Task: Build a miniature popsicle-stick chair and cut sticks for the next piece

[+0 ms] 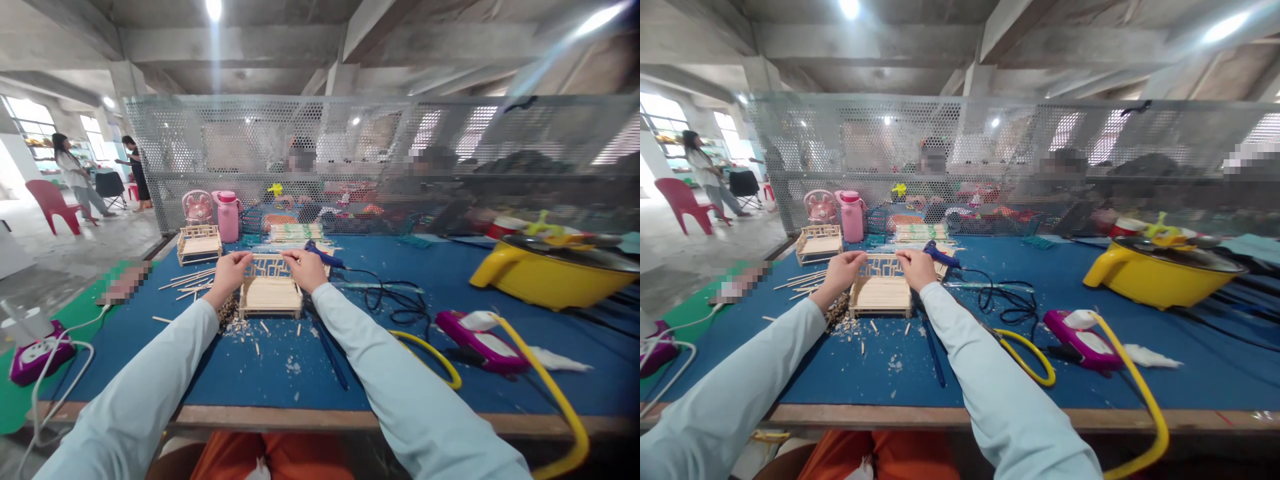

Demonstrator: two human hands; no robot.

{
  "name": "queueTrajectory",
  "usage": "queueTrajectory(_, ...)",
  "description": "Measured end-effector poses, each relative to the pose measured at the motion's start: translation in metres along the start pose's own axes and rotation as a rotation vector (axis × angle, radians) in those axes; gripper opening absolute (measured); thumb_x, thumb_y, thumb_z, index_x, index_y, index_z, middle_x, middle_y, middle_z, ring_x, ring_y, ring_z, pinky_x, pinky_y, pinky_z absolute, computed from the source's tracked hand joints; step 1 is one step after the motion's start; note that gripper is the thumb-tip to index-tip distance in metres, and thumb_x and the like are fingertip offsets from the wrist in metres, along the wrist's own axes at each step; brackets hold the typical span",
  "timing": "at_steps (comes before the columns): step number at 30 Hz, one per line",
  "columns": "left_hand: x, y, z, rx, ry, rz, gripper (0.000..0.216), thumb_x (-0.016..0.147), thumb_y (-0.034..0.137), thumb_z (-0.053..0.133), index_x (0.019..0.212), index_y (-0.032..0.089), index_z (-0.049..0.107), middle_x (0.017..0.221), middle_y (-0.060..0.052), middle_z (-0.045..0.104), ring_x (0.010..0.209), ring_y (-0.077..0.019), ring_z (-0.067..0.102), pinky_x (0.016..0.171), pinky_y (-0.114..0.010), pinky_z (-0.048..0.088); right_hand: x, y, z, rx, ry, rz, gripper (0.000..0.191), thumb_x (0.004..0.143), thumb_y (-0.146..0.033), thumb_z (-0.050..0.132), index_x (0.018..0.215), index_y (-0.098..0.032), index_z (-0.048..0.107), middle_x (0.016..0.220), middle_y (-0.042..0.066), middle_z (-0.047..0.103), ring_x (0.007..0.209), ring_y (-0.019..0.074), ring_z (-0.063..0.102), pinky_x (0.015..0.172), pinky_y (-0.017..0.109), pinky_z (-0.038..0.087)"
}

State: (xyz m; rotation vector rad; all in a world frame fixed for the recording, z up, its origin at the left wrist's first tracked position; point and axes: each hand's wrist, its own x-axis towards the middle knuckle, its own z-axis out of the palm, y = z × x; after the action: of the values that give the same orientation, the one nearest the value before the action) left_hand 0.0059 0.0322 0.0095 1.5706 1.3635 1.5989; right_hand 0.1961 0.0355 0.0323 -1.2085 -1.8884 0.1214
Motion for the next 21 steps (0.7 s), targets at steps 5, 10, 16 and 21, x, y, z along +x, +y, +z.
queueTrajectory(5,0.001,0.001,-0.001,-0.027,0.004,-0.008,0.027,0.070,0.034,0.061,0.086,0.015,0.069,0.085,-0.007,0.070,0.078,-0.0178,0.061,0.075,-0.029,0.045,0.002,-0.001,-0.003,0.016,0.009,-0.004,0.023,0.079,-0.021,0.050,0.092,-0.019,0.068,0.097,0.005,0.070,0.089,0.0164,0.063,0.084,0.028,0.046)
queueTrajectory(10,-0.001,0.001,-0.020,-0.050,0.009,-0.145,0.038,0.078,0.032,0.050,0.112,0.017,0.058,0.100,-0.009,0.065,0.070,-0.0127,0.059,0.059,-0.024,0.046,0.001,0.000,-0.036,0.088,0.173,0.102,0.031,0.077,-0.031,0.050,0.101,-0.014,0.060,0.089,0.008,0.068,0.068,0.0139,0.060,0.066,0.026,0.047)
queueTrajectory(16,-0.011,-0.004,-0.037,0.047,-0.176,-0.150,0.017,0.055,0.013,0.063,0.069,0.018,0.070,0.074,-0.004,0.070,0.074,-0.0195,0.061,0.077,-0.030,0.046,-0.023,-0.005,-0.054,-0.039,-0.527,0.346,0.048,0.077,-0.054,0.044,0.045,-0.019,0.047,0.040,0.001,0.052,0.034,0.0100,0.045,0.039,0.022,0.035)
queueTrajectory(21,-0.013,-0.004,-0.036,0.129,-0.375,0.023,0.017,0.061,0.024,0.062,0.075,0.020,0.071,0.078,-0.003,0.071,0.082,-0.0219,0.061,0.084,-0.033,0.043,-0.031,-0.017,-0.039,0.059,-0.591,0.401,0.031,0.073,-0.042,0.054,0.052,-0.019,0.046,0.042,-0.003,0.052,0.036,0.0098,0.047,0.036,0.019,0.032)
